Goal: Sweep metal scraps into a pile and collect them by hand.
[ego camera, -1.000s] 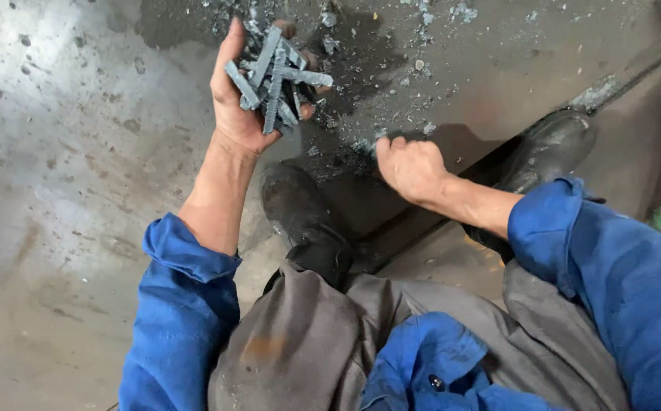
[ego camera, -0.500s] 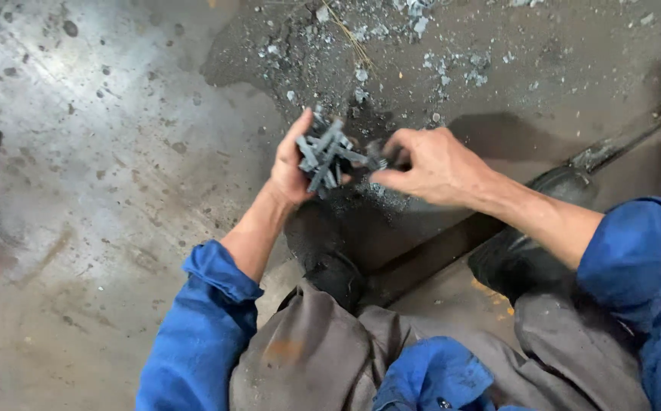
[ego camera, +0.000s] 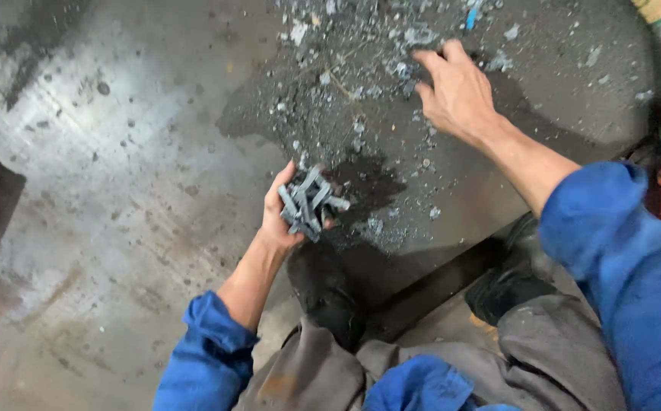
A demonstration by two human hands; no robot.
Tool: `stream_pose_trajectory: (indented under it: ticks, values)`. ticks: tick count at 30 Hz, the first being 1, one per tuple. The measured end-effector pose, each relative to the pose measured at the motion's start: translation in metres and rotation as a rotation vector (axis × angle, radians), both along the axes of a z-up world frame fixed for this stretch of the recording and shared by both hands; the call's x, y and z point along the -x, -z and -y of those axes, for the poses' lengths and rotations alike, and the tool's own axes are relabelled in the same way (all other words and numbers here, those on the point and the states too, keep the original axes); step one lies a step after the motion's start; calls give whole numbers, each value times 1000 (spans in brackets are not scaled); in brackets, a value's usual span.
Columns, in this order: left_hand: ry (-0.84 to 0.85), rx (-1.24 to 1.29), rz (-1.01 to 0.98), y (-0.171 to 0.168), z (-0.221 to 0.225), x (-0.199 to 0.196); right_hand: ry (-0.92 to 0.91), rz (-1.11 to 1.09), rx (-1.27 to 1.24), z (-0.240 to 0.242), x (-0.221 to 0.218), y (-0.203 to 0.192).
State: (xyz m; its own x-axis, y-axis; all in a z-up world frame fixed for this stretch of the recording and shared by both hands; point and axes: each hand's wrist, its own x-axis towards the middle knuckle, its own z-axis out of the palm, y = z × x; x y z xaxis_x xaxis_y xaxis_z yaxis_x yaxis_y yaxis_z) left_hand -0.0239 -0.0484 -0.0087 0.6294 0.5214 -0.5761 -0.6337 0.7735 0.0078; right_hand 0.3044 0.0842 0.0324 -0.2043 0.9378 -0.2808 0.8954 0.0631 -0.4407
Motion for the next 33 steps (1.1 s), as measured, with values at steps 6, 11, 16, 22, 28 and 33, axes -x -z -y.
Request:
stream_pose_trajectory:
  ticks: [6, 11, 16, 22, 28, 33]
  values:
    - [-101, 91, -65, -13, 4, 11, -81, 3, -327, -82, 21, 31]
    - [-174, 138, -138, -22, 2, 16, -228, 204, -294, -86, 74, 45]
    - [-188, 81, -170, -16, -1, 20, -361, 37, -158, -66, 55, 65]
    - [-194, 115, -123, -18, 3, 16, -15, -395, 45, -114, 12, 1]
    - [-217, 64, -155, -27, -1, 2, -159, -200, -295, -139, -72, 12]
    - [-181, 51, -110, -46, -8, -33, 106, -114, -277, -100, -150, -17]
